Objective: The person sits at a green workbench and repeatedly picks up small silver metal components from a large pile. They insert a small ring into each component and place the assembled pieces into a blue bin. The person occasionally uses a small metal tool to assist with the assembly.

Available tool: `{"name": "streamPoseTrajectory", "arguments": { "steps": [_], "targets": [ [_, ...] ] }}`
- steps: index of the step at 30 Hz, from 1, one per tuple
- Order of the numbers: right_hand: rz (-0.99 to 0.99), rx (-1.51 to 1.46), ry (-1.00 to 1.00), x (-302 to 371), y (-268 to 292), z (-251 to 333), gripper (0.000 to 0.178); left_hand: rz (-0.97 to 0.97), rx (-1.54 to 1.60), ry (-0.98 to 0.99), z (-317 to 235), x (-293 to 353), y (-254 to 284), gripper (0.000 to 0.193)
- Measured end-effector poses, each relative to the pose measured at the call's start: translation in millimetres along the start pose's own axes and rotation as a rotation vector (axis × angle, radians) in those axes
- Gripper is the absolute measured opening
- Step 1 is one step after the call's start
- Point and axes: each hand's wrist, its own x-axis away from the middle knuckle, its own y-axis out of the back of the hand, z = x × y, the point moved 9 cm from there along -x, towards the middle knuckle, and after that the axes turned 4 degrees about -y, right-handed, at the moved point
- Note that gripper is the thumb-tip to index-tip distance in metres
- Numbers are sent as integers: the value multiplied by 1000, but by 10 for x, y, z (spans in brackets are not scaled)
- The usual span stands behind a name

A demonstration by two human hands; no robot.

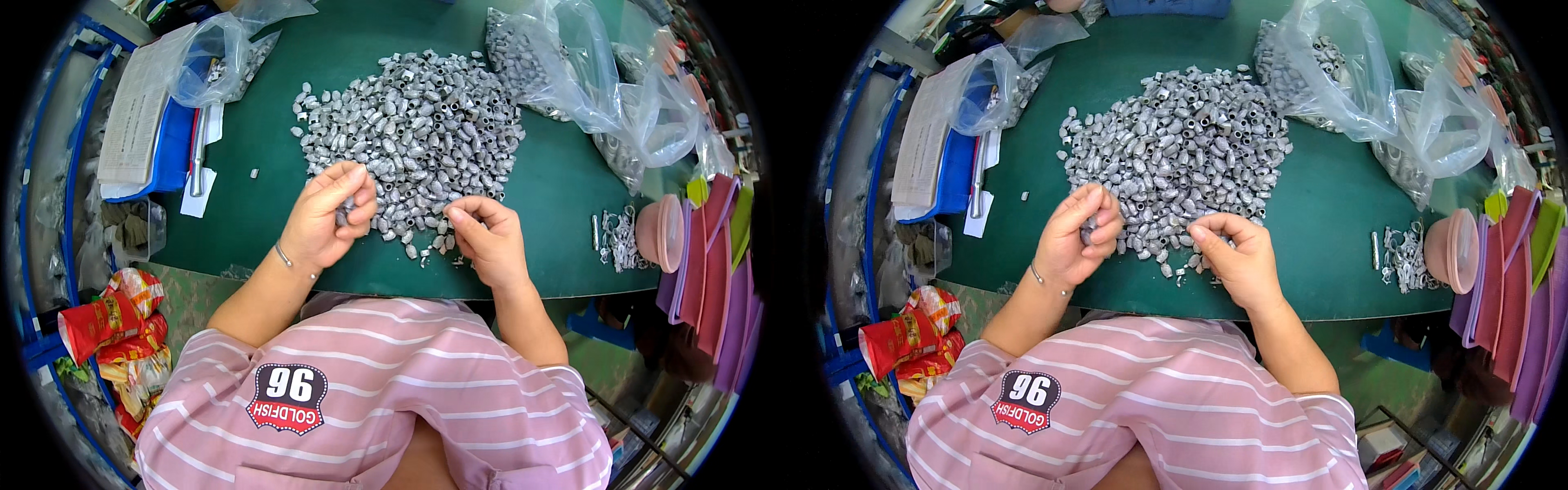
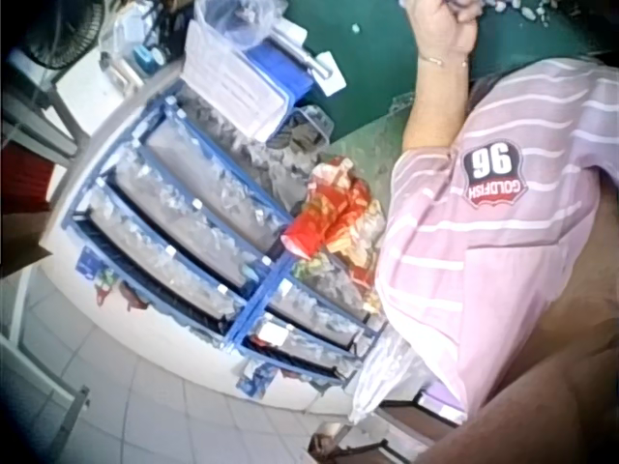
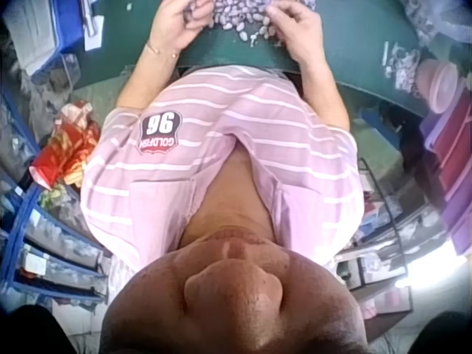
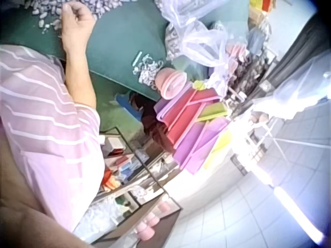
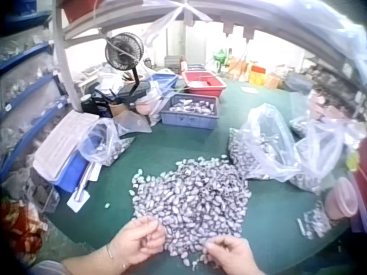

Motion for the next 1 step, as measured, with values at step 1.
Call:
{"name": "streamPoseTrajectory", "arguments": {
  "steps": [1],
  "targets": [
    [0,1,0,0,-5,-4,15,-93,-305,-18,-40,8,85,16]
  ]
}}
